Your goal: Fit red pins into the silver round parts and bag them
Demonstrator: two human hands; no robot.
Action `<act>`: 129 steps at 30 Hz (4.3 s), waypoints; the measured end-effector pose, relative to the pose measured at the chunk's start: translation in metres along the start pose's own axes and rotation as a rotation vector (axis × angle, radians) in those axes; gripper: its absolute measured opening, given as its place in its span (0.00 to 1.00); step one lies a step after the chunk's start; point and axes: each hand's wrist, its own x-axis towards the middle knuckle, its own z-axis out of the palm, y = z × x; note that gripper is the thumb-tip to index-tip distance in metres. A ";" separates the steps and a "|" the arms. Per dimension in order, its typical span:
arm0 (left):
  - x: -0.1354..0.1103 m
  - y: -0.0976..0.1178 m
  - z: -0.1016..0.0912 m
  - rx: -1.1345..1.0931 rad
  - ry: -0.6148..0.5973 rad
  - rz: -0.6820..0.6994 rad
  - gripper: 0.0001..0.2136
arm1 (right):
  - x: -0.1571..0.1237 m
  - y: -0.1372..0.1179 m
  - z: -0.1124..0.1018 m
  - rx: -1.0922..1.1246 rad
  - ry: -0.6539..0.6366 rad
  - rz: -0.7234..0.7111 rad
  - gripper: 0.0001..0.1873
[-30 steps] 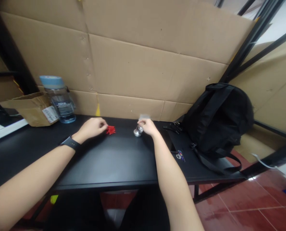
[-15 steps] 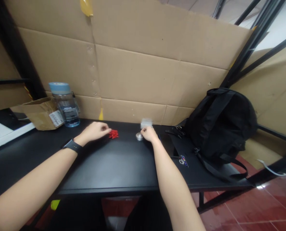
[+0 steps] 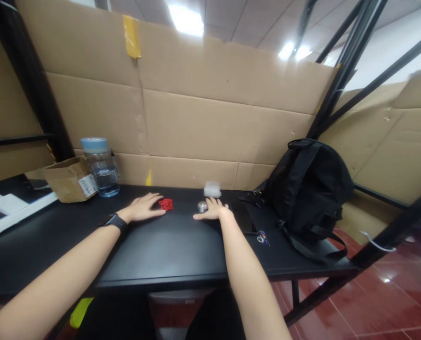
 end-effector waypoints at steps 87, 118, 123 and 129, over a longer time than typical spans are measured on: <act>0.003 0.040 0.000 0.043 0.441 0.315 0.11 | 0.003 -0.005 -0.003 0.200 0.379 -0.372 0.21; -0.019 0.092 -0.021 -0.456 0.610 0.315 0.08 | -0.007 -0.074 0.016 1.007 0.510 -0.768 0.33; -0.018 0.092 -0.017 -0.498 0.613 0.320 0.05 | -0.012 -0.079 0.016 0.986 0.541 -0.817 0.29; -0.021 0.094 -0.019 -0.465 0.646 0.366 0.04 | -0.022 -0.086 0.013 0.992 0.589 -0.797 0.27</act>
